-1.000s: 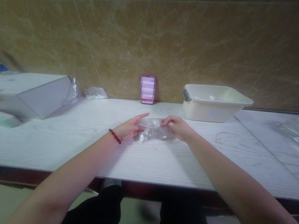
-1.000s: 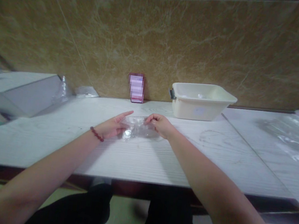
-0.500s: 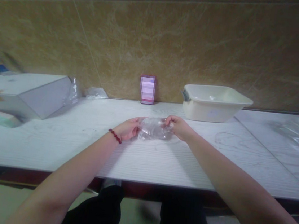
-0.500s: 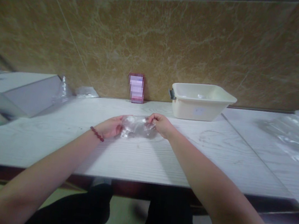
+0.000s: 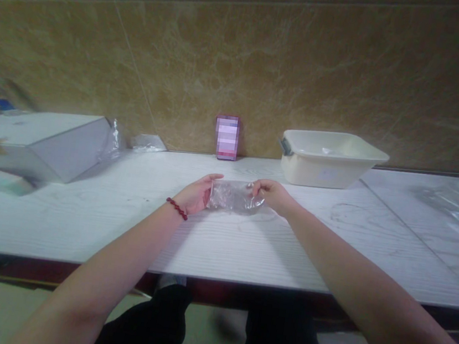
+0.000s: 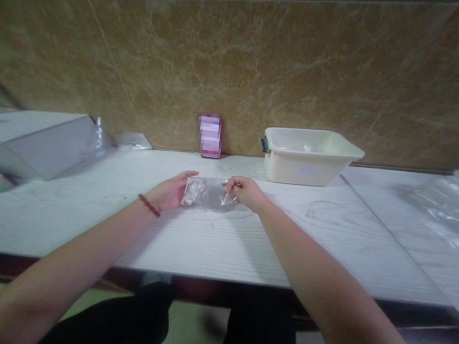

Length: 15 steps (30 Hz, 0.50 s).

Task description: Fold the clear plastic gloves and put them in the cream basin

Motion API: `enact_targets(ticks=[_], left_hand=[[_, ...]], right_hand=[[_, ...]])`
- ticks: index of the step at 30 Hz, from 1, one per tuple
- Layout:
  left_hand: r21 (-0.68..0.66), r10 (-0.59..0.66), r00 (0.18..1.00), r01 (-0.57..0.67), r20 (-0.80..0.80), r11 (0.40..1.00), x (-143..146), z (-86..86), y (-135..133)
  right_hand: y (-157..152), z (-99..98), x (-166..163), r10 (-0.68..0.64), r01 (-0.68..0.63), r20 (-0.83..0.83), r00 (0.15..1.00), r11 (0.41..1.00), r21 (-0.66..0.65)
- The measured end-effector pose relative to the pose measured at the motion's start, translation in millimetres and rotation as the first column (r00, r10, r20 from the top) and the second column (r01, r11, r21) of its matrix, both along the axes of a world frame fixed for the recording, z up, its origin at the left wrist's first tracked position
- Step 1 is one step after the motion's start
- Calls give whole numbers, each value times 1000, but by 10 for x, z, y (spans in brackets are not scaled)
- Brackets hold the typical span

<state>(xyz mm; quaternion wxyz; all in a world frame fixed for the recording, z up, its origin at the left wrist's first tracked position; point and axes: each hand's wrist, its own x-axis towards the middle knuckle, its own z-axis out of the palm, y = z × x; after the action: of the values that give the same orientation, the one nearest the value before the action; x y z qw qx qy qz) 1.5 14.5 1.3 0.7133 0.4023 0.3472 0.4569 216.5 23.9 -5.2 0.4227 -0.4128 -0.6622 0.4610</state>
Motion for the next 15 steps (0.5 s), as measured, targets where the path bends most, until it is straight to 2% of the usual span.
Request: enact_targets(ticks=[10,12,15], left_hand=[[-51,-96,988,102,121,993,-31,42,2],[-43,-100,989,105,104,994,-22,37,-2],[40,-78,997,77,22,996,6,12,-20]], right_hand=[[42,-51,24,-98,86,114,989,990,110],[45,-62,23,-92,79,123,988,990,113],[37,-55,1,-68,59,78,995,992,110]])
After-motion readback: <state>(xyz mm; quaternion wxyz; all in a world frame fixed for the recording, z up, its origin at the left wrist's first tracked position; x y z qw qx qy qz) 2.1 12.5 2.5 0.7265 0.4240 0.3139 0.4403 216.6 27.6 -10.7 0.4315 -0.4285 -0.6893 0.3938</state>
